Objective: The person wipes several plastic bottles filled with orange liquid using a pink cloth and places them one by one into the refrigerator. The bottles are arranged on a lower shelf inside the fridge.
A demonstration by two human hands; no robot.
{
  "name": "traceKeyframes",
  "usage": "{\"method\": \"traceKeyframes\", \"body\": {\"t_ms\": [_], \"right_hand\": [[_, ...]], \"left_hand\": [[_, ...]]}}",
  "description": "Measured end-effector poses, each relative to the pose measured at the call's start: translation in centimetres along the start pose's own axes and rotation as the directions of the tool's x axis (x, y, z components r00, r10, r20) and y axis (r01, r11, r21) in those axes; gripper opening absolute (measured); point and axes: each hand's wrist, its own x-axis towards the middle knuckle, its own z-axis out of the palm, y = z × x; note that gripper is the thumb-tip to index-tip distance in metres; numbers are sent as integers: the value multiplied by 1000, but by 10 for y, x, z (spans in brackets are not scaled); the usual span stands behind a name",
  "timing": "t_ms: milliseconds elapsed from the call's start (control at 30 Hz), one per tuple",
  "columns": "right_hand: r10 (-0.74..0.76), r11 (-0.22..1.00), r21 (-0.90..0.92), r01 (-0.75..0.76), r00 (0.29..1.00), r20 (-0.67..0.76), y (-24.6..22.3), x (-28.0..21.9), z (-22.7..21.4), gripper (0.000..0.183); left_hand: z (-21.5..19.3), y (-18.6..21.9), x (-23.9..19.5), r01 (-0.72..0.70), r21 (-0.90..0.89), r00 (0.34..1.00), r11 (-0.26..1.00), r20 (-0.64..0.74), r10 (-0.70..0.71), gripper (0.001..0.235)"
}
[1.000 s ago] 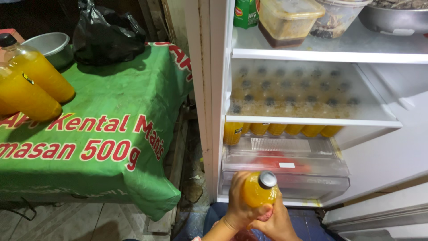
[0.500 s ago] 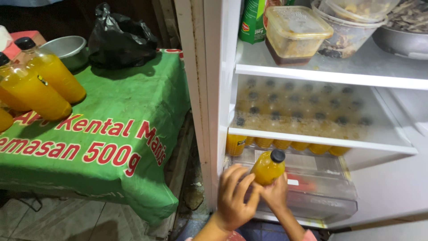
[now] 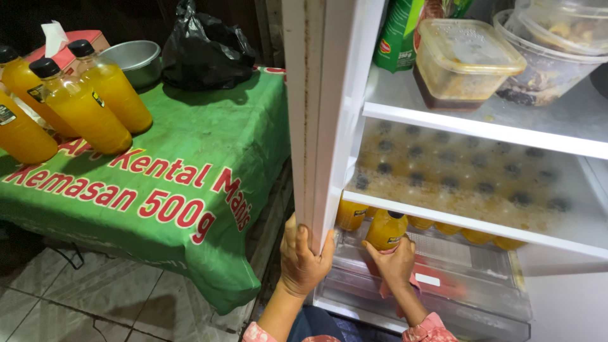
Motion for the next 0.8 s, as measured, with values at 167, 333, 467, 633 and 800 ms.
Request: {"method": "traceKeyframes", "body": {"t_ms": [167, 333, 467, 633, 800], "right_hand": [[-140, 990, 23, 142, 987, -84, -8, 12, 5, 69], [-158, 987, 5, 159, 985, -66, -9, 19, 9, 73], [-224, 975, -24, 222, 970, -96, -1, 22, 21, 75], [-238, 955, -164, 246, 969, 68, 14, 21, 25, 68], [187, 896, -436, 78, 826, 532, 8, 36, -9, 66]], "left_hand": [[-2, -8, 0, -50, -41, 999, 998, -7, 50, 107], [-5, -5, 7, -54, -60, 998, 997, -15, 53, 108], [-7, -2, 11, -36, -64, 999, 997, -22, 35, 108], [-8, -1, 10, -22, -93, 1000, 995, -12, 21, 109], [-8, -4, 3, -3, -88, 1000, 996, 10, 4, 110]]}}
